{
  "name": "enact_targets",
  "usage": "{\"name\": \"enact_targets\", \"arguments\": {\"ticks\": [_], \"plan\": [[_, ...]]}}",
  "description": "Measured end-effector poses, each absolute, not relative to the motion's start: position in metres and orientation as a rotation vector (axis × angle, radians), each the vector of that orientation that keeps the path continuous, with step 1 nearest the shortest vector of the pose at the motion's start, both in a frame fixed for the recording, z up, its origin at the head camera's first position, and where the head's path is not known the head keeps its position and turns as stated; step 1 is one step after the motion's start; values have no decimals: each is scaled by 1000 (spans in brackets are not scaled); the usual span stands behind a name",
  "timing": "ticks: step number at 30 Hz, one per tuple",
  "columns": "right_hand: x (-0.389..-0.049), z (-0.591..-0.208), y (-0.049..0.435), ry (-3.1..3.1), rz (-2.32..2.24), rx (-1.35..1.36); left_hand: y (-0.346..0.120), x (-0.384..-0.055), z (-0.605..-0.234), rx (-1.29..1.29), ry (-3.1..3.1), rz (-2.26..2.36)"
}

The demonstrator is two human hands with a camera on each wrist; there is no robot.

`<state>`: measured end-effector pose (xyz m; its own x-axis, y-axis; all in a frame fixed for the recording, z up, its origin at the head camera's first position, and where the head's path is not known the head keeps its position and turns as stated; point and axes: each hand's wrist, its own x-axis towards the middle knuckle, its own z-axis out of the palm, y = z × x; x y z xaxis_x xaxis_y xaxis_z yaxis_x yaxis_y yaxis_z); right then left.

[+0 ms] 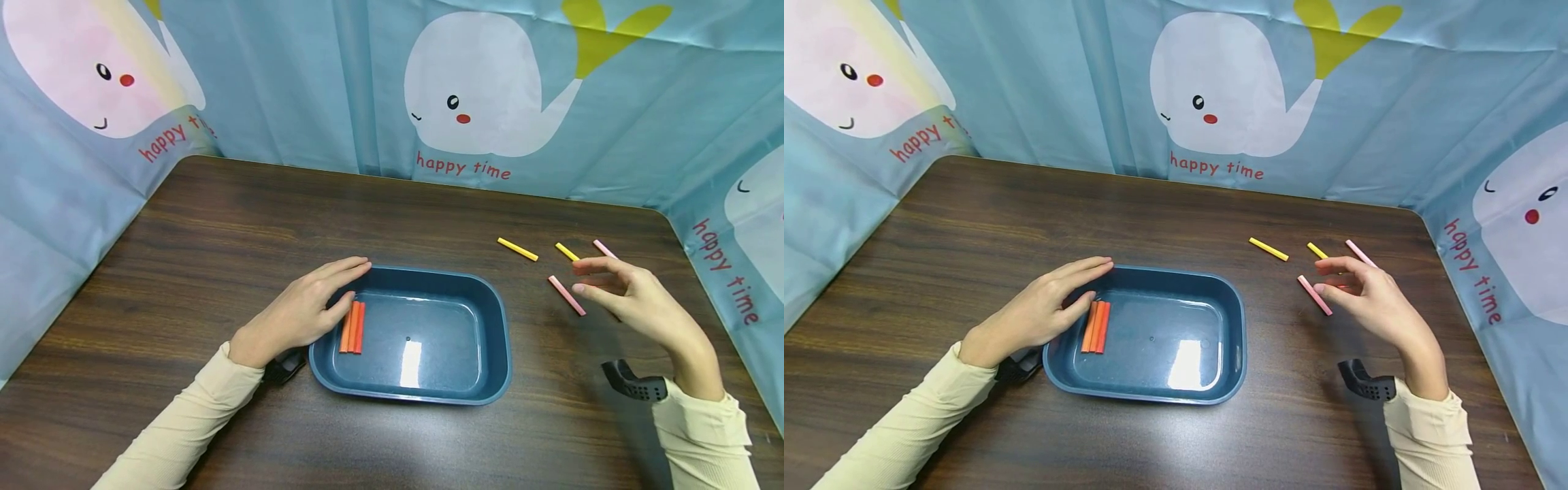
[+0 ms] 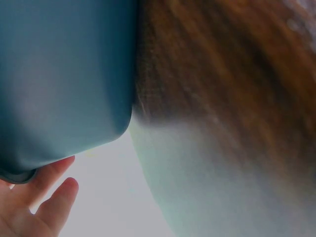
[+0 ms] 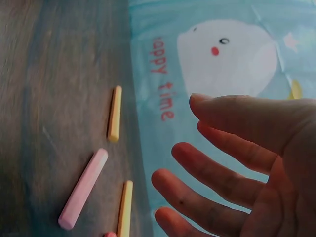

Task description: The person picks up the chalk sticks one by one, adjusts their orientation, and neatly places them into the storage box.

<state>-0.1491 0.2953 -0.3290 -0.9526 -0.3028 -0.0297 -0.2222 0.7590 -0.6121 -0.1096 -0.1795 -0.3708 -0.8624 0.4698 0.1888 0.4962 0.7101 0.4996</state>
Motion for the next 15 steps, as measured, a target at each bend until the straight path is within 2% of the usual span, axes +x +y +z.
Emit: {"name": "enact_targets", "arguments": {"ticks": [15], "plan": [[-161, -343, 315, 2902, -848, -343, -180, -110, -372, -820, -2840, -855]]}}
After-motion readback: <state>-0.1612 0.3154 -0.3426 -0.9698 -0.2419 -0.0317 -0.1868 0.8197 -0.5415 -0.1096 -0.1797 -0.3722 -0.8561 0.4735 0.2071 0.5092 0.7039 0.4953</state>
